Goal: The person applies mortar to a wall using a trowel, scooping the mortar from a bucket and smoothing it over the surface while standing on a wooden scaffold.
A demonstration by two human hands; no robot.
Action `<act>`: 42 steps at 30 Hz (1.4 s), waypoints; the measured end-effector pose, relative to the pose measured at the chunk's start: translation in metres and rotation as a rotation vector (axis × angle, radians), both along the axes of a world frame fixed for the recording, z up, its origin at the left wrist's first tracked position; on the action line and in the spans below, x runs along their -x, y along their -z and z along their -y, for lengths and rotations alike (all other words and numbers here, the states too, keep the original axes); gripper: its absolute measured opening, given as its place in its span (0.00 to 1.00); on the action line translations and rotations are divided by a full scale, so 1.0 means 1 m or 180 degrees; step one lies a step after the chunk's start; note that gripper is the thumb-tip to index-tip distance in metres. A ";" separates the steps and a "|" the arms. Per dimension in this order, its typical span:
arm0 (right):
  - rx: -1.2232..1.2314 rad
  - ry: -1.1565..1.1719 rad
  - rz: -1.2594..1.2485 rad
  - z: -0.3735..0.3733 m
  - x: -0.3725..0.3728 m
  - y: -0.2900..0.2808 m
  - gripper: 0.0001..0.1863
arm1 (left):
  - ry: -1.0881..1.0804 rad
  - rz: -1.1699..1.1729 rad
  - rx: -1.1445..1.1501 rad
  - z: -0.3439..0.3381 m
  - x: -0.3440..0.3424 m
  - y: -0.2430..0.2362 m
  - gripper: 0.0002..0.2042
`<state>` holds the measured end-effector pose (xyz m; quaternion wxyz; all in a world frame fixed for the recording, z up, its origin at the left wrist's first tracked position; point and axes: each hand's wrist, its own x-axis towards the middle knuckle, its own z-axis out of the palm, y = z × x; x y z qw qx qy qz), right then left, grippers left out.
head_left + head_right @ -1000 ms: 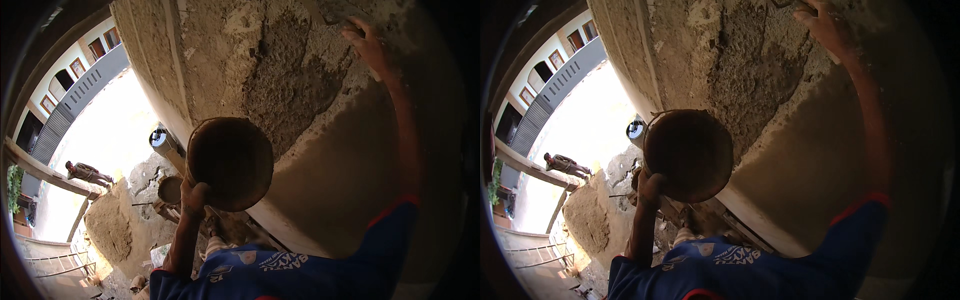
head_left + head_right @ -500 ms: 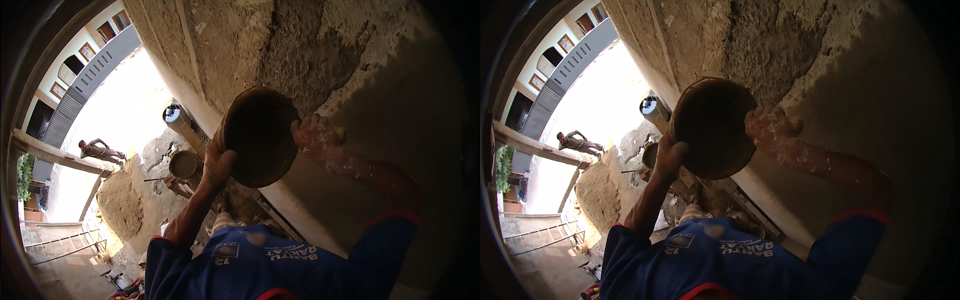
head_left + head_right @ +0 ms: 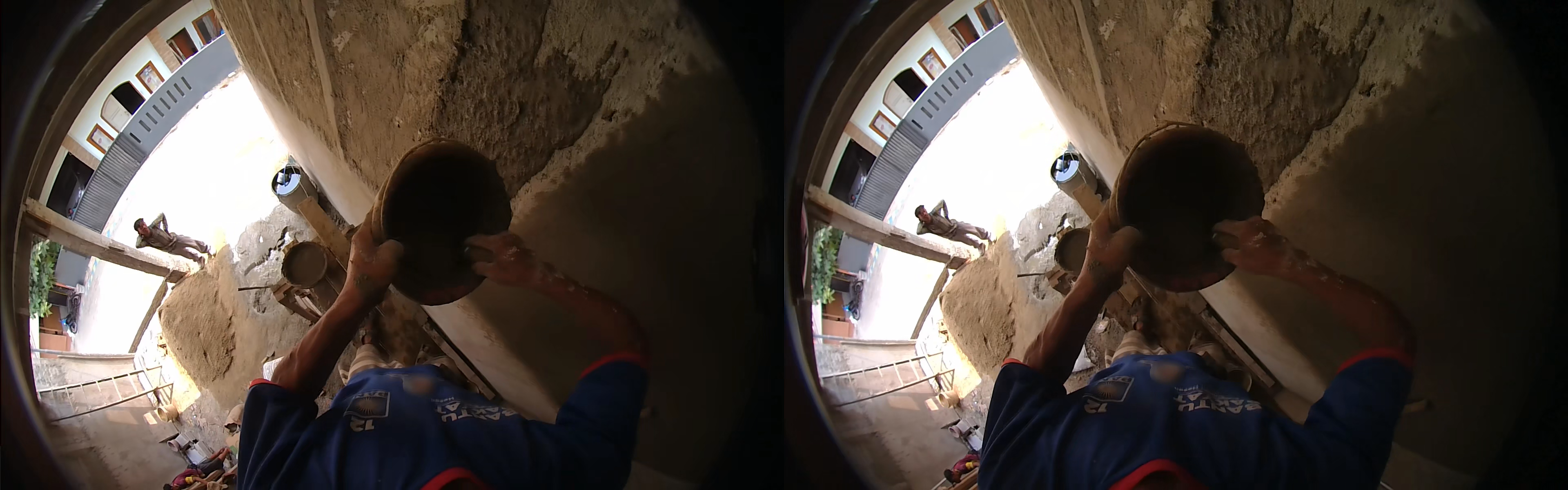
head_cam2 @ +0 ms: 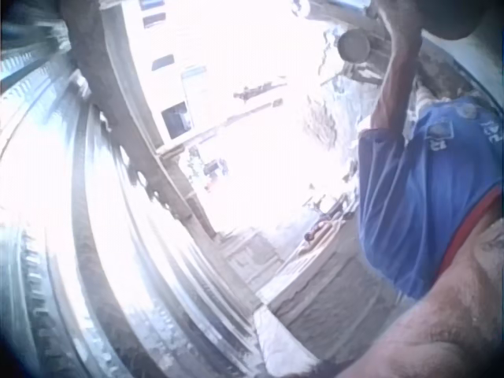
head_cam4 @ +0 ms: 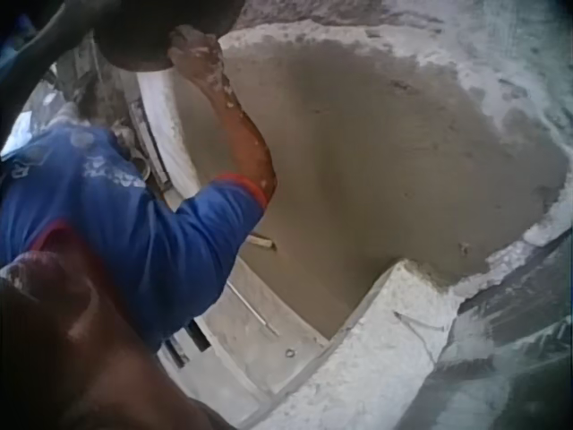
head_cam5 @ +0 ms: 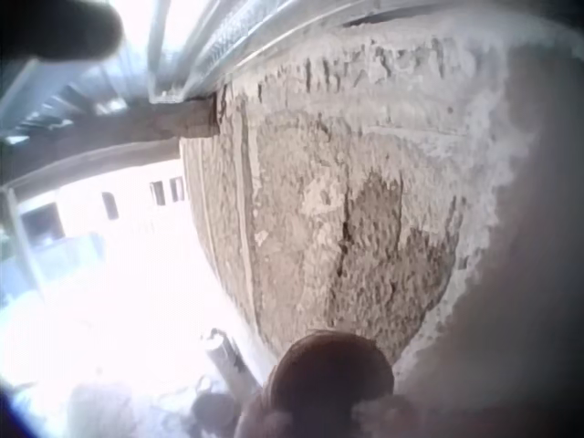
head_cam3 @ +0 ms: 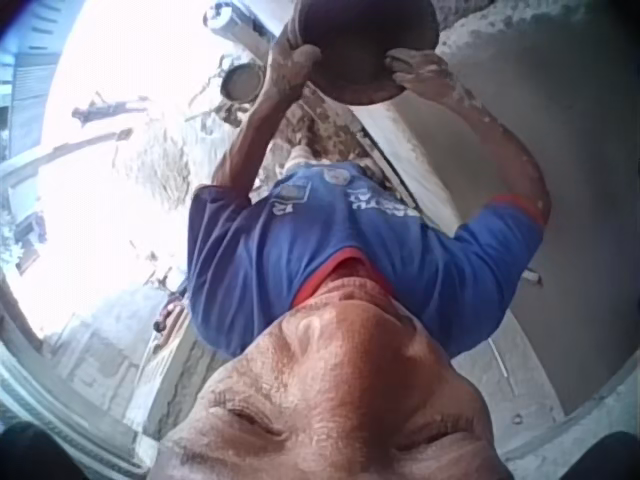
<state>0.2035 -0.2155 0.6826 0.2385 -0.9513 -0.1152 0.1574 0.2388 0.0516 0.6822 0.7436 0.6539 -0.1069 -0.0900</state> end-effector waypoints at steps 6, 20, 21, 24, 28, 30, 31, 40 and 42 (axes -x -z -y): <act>-0.0179 0.0012 0.0575 -0.004 -0.004 -0.105 0.22 | -0.0095 -0.0413 0.0767 -0.008 -0.002 -0.013 0.25; -0.0538 0.1405 0.0334 0.061 -0.007 -0.253 0.22 | -0.0112 -0.0430 0.0531 -0.018 0.007 -0.025 0.28; 0.0065 0.1664 0.0723 0.085 -0.025 -0.260 0.22 | -0.0151 -0.0468 0.0511 -0.020 0.013 -0.023 0.28; 0.0115 0.1968 0.2554 0.124 -0.029 -0.299 0.28 | -0.0361 -0.0360 0.0421 -0.027 0.014 -0.006 0.30; 0.0642 0.2263 0.2315 0.085 0.006 -0.336 0.25 | -0.0097 -0.0563 0.0550 -0.008 0.014 0.004 0.30; 0.0314 0.1493 0.1101 0.077 -0.002 -0.285 0.29 | -0.0229 -0.0518 0.0402 -0.019 0.016 0.005 0.30; 0.0809 0.0800 0.1263 0.078 0.006 -0.266 0.28 | -0.0093 -0.0494 0.0458 -0.010 0.015 0.005 0.31; 0.3939 -0.0747 0.0907 -0.010 0.012 -0.104 0.10 | 0.0258 -0.0010 0.0084 0.024 0.009 -0.004 0.34; 0.3181 -0.0657 0.0659 -0.006 0.008 -0.086 0.13 | 0.0237 0.0278 0.0155 0.021 0.010 -0.013 0.34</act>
